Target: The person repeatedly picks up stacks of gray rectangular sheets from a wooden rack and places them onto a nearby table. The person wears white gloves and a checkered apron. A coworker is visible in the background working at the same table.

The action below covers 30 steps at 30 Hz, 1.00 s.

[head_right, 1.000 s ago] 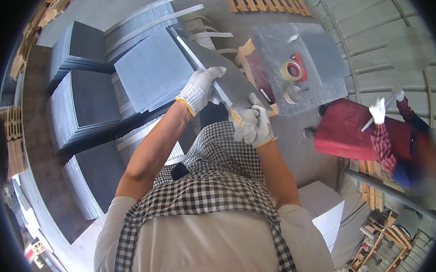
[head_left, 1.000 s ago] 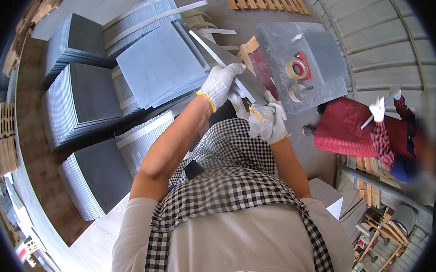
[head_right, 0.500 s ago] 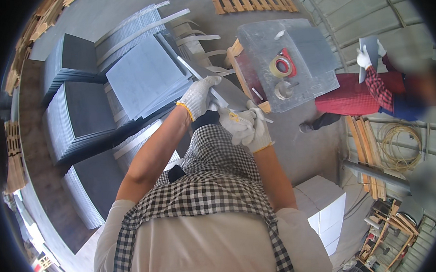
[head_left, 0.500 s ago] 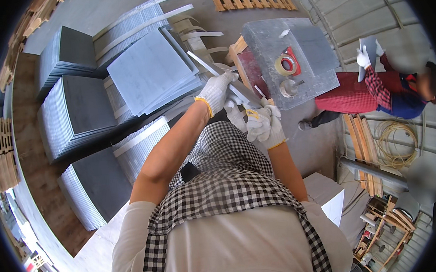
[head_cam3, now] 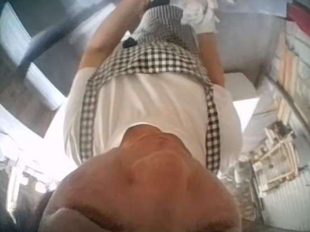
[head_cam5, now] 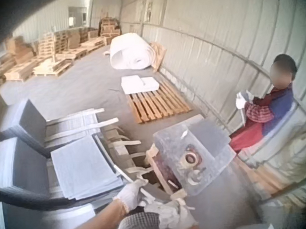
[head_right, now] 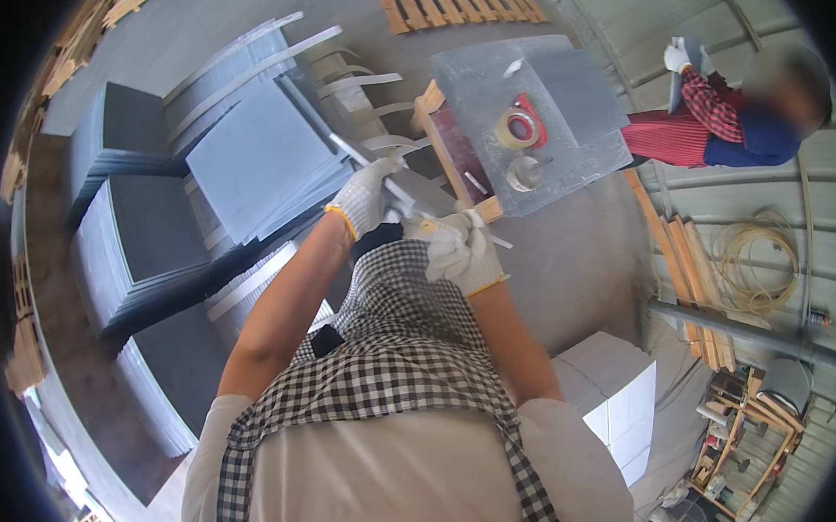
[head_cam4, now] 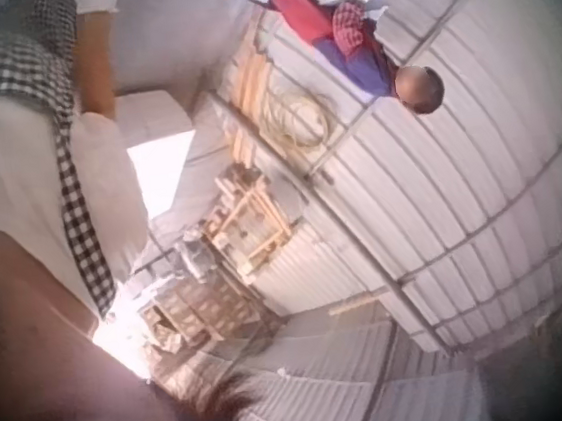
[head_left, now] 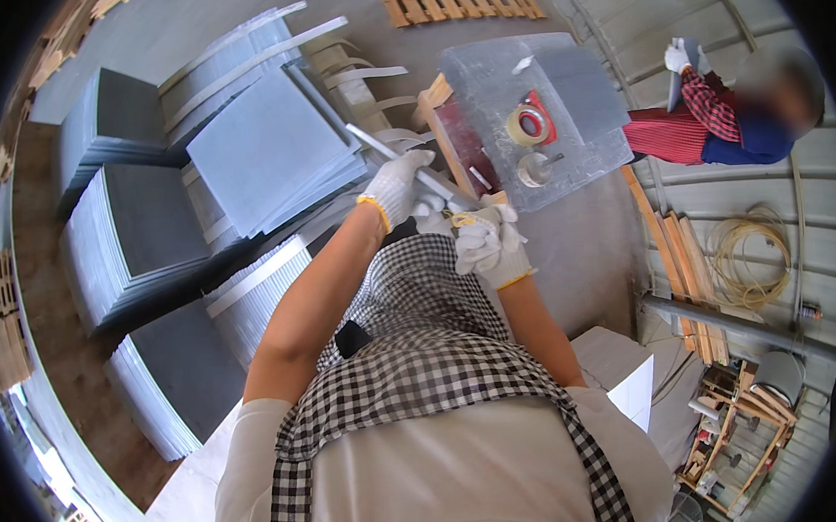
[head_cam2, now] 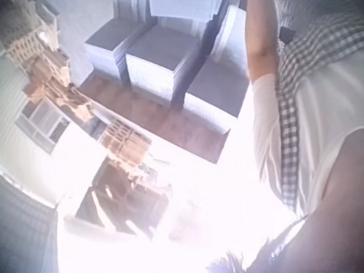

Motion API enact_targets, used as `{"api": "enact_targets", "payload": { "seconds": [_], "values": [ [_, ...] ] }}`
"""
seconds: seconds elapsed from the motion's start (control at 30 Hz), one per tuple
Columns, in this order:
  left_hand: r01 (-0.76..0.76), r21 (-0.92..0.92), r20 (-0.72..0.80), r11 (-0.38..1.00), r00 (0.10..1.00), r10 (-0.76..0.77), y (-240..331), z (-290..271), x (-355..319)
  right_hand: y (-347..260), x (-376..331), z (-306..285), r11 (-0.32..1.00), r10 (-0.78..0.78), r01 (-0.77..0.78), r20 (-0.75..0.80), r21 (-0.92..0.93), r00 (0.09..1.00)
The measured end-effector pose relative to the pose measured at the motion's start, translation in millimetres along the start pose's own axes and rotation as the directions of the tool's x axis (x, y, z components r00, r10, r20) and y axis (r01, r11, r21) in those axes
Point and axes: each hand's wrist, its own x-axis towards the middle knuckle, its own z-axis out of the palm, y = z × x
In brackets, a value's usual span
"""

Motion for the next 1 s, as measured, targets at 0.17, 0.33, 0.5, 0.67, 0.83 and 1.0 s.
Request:
{"api": "enact_targets", "payload": {
  "seconds": [0.17,0.33,0.5,0.67,0.83,1.0],
  "values": [
    [-0.031,0.003,-0.015,1.0,0.999,0.031,-5,-7,4,10,-6,16,0.993,0.058,-0.054,-0.039,0.102,0.998],
    [0.005,0.043,0.014,0.999,1.0,-0.006,-5,-8,9,5,1,-2,0.99,0.034,-0.027,-0.053,0.136,0.998],
    [0.028,0.031,0.009,0.999,1.0,-0.029,-8,-14,21,1,1,-1,0.987,0.127,-0.127,0.005,0.1,0.992],
    [0.062,0.03,0.022,0.998,0.998,-0.062,-14,-25,31,13,4,-7,0.994,-0.093,0.102,-0.186,0.042,0.978],
    [0.065,-0.067,0.008,0.996,0.998,-0.065,-29,-36,37,14,3,-31,0.99,0.044,-0.031,-0.094,0.141,0.995],
    [0.069,-0.083,0.061,0.994,0.996,-0.064,-40,-35,39,10,5,-94,0.966,-0.14,0.124,-0.06,-0.227,0.988]
  ]
}}
